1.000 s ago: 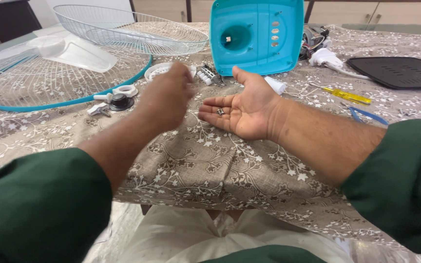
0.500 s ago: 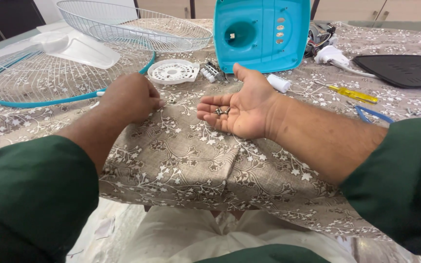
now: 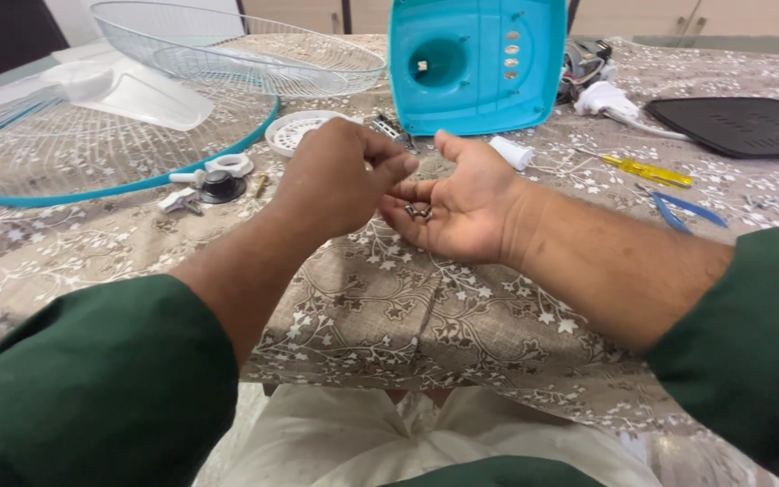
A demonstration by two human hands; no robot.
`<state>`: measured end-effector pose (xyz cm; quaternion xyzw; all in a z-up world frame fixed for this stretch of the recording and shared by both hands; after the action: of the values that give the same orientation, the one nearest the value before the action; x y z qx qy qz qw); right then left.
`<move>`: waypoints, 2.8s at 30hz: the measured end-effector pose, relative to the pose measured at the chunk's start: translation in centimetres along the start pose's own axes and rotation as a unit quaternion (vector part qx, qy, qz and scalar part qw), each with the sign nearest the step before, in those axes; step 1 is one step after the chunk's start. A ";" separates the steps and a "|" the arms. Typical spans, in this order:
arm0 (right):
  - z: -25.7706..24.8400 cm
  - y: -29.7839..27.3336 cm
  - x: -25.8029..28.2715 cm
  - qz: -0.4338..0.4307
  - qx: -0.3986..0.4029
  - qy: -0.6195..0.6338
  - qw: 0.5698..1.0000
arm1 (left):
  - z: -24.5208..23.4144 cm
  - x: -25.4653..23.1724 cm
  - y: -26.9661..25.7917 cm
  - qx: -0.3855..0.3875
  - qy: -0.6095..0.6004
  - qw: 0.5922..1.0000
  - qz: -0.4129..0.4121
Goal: The person removes a switch assembly from the back of a blue fan housing using a screwdriver, then places the switch and small hardware on the table. They pick up the fan motor and use the screwdriver to loosen and remove a white plastic pulley from the motor shaft. The fan cage, blades, and other parts remain disassembled on the table.
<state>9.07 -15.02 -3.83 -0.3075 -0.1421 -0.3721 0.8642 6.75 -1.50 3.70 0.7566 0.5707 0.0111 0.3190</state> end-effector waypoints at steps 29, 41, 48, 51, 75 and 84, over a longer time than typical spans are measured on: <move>-22.1 -19.3 32.7 -0.113 -0.401 -0.829 0.372 | 4.2 2.7 2.1 0.003 0.010 0.998 -0.060; -23.8 -18.5 32.0 -0.103 -0.404 -0.868 0.270 | 4.9 3.2 2.3 0.018 -0.010 0.996 -0.082; -25.0 -18.9 33.4 -0.121 -0.395 -0.860 0.298 | 4.9 3.2 2.2 0.026 -0.013 0.995 -0.091; -24.8 -19.6 33.5 -0.164 -0.407 -0.830 0.343 | 4.8 3.1 2.2 0.028 -0.007 0.995 -0.092; -19.2 -23.5 22.4 -0.345 -0.481 -0.707 0.386 | 4.8 3.1 2.0 0.040 0.003 0.994 -0.098; -37.4 -26.5 33.0 -0.431 -0.474 -0.696 0.324 | 5.1 3.0 2.2 0.055 0.020 0.993 -0.098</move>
<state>12.87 -71.29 -5.74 -0.7071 -0.6034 -0.3469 -0.1248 11.59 -1.57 -0.32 0.7134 0.6477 -0.0370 0.2650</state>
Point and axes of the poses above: each hand's wrist, its own y-axis towards the middle knuckle, its own z-axis out of the palm, x = y × z, the point moved 7 cm from there along y, towards the middle knuckle, and after that the axes turned 15 degrees about y, right-handed, at the moved point
